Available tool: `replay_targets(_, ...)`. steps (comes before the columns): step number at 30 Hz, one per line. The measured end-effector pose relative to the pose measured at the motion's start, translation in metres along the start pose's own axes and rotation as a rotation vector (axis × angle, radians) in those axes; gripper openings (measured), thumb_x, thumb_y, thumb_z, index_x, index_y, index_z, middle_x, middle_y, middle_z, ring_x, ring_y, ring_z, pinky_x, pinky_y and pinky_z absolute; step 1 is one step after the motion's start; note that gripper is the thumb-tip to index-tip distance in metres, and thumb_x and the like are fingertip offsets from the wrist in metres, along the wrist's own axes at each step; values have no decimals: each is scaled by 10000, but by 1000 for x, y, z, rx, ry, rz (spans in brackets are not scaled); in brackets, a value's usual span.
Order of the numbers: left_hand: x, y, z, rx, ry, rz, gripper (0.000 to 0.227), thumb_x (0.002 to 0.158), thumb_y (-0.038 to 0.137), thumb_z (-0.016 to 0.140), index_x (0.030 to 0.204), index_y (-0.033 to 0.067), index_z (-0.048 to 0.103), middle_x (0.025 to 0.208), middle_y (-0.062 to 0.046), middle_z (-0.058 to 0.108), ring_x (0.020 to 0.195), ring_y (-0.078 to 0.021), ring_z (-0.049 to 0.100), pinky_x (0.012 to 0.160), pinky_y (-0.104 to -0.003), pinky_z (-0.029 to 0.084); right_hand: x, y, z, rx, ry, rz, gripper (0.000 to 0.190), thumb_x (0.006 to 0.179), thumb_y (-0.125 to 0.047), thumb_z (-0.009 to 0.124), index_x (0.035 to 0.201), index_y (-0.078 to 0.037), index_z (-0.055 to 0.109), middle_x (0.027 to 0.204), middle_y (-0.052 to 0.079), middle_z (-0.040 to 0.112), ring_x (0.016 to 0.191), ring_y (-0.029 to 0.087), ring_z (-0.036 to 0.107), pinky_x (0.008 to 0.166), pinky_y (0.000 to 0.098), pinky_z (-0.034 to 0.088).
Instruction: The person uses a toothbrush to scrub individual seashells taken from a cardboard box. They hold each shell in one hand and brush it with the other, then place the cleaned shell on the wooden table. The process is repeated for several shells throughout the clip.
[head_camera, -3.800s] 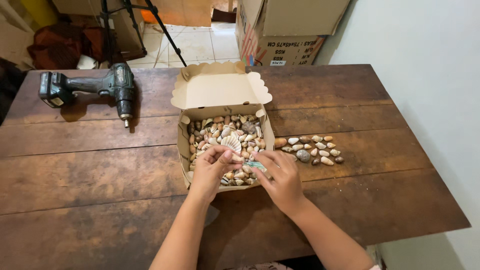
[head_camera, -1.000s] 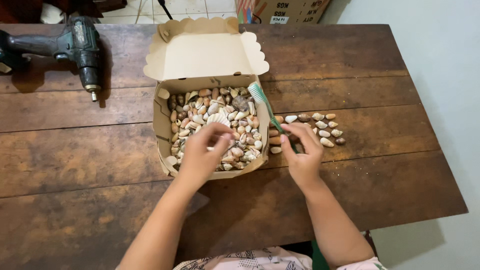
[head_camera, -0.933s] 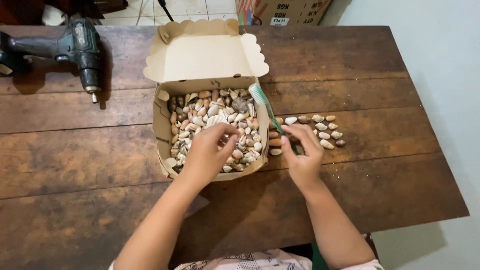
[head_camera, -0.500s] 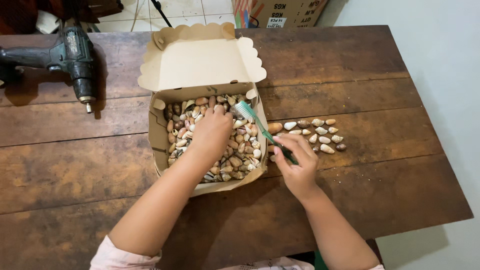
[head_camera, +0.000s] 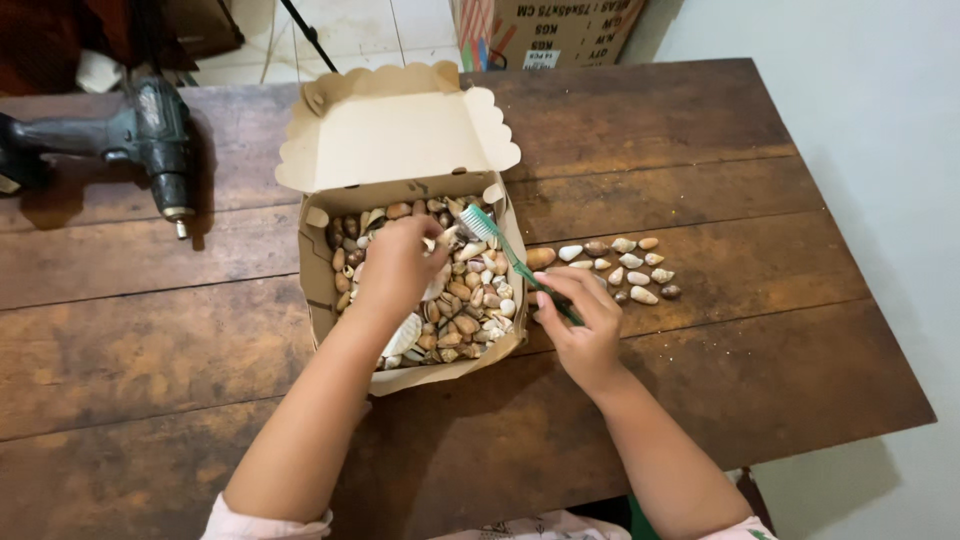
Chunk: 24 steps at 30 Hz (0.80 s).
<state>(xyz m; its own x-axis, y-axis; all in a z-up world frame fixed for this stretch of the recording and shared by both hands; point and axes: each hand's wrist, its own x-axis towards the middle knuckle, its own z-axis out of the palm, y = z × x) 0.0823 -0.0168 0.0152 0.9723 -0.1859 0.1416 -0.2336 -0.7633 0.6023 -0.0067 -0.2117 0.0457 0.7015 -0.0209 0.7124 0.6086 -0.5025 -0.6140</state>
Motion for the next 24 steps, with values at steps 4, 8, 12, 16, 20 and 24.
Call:
replay_targets(4,-24,24,-35,-490,67,-188,189,678,181,671,865,188,651,752,19,654,705,-99,634,620,-218,517,-1,0,-3,30,-13,44,138,753,-24,614,880,-51,660,784,105,627,652,253,599,598,330,470)
replay_targets(8,-62,36,-40,-1211,95,-331,278,737,47,613,984,-72,571,795,-157,618,669,-188,615,616,-283,542,-4,-4,-2,104,-64,138,158,773,-56,602,919,-67,662,758,86,643,608,188,580,581,307,459)
replay_targets(12,-79,24,-26,-1443,122,-343,297,755,17,591,1006,-132,536,792,-202,604,659,-216,631,613,-288,554,-3,-11,0,121,-129,134,172,756,-71,621,918,-94,675,785,104,656,680,251,623,616,349,476)
replay_targets(16,-72,23,-24,-1465,101,-352,287,761,19,589,997,-137,538,796,-215,604,679,-241,636,638,-310,550,2,-15,-1,77,-149,93,192,743,-69,626,930,-81,666,814,114,656,691,285,624,632,365,481)
replay_targets(20,-79,19,-16,-1557,76,-413,278,767,22,581,1006,-114,540,811,-221,610,711,-239,641,666,-295,550,-6,-13,3,59,-206,56,158,735,-61,629,880,-96,681,790,77,654,687,256,635,639,331,493)
replay_targets(24,-78,10,-10,-1631,92,-424,232,763,12,588,967,-95,563,780,-229,610,688,-245,641,656,-301,557,-9,-9,6,39,-246,-9,121,720,-68,646,827,-106,687,775,54,643,660,222,630,629,296,497)
